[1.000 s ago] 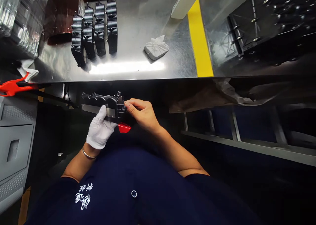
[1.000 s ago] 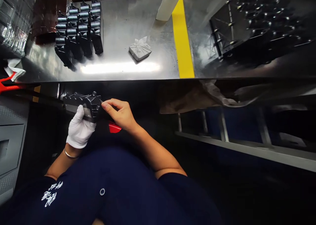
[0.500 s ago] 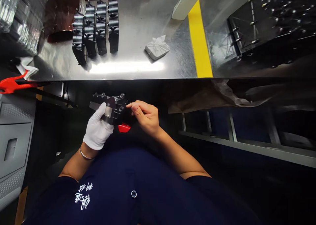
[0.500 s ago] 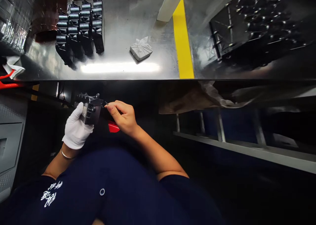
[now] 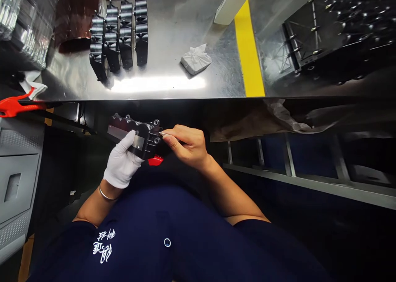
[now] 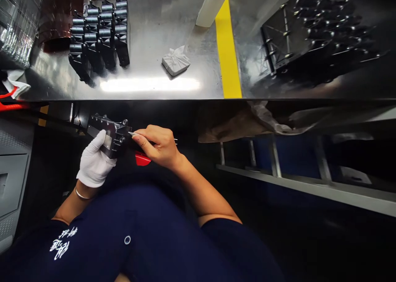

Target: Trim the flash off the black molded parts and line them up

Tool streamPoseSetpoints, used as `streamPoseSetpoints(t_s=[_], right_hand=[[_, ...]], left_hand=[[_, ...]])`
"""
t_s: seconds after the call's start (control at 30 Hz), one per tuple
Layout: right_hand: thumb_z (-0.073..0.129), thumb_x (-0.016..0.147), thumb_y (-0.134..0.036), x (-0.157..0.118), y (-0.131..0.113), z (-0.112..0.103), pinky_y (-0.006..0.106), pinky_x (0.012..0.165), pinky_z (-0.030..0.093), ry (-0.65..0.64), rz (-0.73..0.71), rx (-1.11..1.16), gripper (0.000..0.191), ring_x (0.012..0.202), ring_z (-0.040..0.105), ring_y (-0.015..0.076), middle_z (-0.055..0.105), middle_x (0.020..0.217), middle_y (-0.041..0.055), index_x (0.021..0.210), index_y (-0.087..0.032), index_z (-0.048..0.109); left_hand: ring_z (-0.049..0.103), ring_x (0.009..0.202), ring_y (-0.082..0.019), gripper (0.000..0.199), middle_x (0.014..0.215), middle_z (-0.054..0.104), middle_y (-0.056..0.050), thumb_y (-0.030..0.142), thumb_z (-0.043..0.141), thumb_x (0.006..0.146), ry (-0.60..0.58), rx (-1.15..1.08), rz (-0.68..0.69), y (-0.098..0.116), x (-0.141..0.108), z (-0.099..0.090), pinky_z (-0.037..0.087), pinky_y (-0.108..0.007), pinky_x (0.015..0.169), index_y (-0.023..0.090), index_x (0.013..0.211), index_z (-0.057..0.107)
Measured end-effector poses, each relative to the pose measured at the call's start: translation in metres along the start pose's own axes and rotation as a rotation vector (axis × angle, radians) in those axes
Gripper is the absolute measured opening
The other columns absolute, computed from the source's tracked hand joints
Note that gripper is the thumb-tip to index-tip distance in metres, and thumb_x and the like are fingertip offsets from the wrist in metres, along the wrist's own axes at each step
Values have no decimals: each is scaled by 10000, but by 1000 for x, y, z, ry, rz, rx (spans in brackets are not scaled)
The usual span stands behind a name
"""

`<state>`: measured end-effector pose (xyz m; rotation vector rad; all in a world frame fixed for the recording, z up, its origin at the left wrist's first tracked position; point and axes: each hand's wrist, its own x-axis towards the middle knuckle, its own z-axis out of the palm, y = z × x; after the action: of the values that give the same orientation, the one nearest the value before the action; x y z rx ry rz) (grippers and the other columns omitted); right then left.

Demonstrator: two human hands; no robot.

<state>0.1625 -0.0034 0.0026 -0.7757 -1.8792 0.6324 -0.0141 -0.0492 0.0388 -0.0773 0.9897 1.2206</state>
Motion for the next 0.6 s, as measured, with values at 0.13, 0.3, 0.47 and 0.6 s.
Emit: streamPoseSetpoints(t_s=[0.13,0.3,0.47,0.6], right_hand=[[575,927,-243,0,0,-1,218,504,429,6,6,15,208,520,547,95,670,623,33,831,-155,738],[569,933,-252,2,3,-1,213,483,411,-15,-5,45,226,491,517,86,634,583,17,810,-157,733],[585,925,-265,1,10,6,223,488,426,56,-16,41,210,512,548,95,675,627,27,812,-170,734],[574,931,-298,-3,15,15,236,493,438,119,30,11,237,518,563,103,692,646,33,815,-176,741]], left_hand=[[726,1012,-182,300,980,778,-28,136,467,951,-1,8,14,-1,0,0,621,-292,863,200,1146,687],[748,878,-148,309,936,780,-32,120,446,959,3,-33,10,-2,-3,6,627,-253,805,183,1139,690],[742,759,-121,303,860,776,-37,98,447,957,3,-30,14,-4,-5,7,619,-197,719,157,1108,703],[739,752,-118,299,829,769,-32,82,465,947,30,-43,19,-3,-4,7,611,-175,705,153,1116,701]])
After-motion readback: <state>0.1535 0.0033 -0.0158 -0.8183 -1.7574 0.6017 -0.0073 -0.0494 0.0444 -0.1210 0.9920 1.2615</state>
